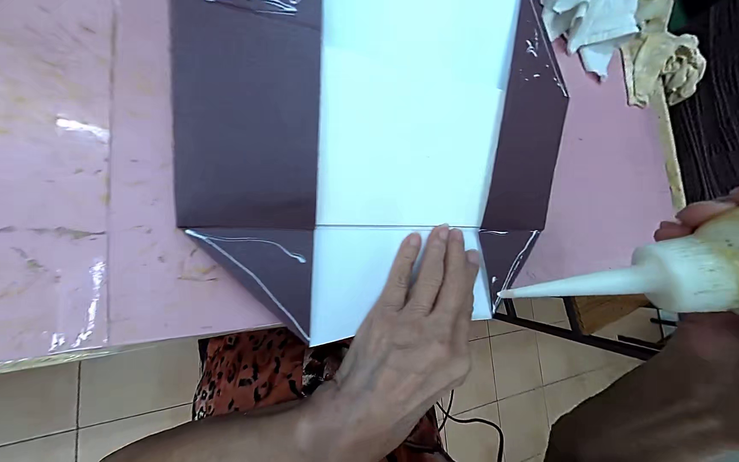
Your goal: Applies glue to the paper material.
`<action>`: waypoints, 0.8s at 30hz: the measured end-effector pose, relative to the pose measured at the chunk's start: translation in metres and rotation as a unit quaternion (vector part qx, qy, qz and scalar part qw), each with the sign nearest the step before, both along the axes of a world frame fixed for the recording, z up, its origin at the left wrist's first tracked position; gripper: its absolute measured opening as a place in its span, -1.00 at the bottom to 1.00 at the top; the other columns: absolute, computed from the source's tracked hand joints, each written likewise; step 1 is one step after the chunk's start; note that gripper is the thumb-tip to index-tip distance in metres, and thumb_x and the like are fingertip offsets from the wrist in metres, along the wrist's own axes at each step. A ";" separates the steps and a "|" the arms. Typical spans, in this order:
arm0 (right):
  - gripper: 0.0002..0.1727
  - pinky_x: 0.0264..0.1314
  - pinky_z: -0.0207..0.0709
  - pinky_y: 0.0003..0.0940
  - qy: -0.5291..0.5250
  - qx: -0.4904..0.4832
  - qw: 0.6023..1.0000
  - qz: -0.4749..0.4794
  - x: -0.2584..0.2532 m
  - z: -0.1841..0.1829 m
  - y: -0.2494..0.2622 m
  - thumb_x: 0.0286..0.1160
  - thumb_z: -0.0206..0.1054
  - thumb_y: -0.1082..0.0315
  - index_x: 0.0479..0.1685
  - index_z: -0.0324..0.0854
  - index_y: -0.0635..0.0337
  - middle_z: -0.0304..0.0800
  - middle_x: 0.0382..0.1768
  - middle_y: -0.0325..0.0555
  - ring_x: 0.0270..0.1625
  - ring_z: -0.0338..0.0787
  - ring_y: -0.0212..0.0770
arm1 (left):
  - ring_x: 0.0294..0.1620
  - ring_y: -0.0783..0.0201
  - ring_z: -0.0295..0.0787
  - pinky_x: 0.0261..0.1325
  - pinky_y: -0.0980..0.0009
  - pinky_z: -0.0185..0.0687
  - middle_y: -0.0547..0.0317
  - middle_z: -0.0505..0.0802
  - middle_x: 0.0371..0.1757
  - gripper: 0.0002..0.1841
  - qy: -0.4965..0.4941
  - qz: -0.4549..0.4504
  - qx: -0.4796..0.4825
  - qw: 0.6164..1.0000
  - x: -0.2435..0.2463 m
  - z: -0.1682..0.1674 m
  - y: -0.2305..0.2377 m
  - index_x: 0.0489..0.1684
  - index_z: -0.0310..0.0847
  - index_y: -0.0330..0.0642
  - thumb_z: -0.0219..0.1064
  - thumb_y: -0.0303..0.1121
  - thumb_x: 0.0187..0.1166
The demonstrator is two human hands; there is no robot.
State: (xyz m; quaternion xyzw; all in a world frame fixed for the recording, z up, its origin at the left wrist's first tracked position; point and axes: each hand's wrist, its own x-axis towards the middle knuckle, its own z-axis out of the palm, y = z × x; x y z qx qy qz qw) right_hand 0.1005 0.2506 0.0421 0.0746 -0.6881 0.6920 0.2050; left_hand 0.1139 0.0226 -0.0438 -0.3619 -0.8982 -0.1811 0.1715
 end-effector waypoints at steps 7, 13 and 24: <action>-0.23 0.05 0.85 -0.09 -0.018 0.016 0.999 -0.040 0.028 -0.019 0.015 -0.10 0.79 0.15 0.19 0.53 0.19 0.85 -0.06 0.03 -0.04 0.90 -0.02 | 0.65 -0.20 0.49 0.69 -0.05 0.25 -0.37 0.61 0.55 -0.58 -0.016 -0.007 -0.015 1.000 0.000 0.004 -0.003 0.46 0.53 -0.55 0.00 -0.65 0.67; -0.17 0.01 0.85 -0.20 -0.043 0.016 0.999 -0.012 0.030 -0.025 0.016 -0.13 0.82 0.11 0.23 0.49 0.19 0.86 -0.07 -0.04 -0.05 0.91 -0.10 | 0.64 -0.20 0.50 0.68 -0.04 0.26 -0.37 0.62 0.54 -0.59 -0.023 -0.010 0.002 1.000 -0.001 0.005 -0.004 0.45 0.53 -0.55 0.00 -0.63 0.69; -0.16 0.00 0.87 -0.25 -0.047 0.018 0.998 0.030 0.027 -0.024 0.001 -0.13 0.83 0.16 0.24 0.47 0.19 0.87 -0.03 -0.04 -0.02 0.92 -0.10 | 0.59 -0.22 0.56 0.67 0.04 0.32 -0.42 0.66 0.48 -0.57 -0.036 -0.035 0.019 0.999 -0.004 0.019 -0.010 0.39 0.55 -0.61 0.09 -0.43 0.73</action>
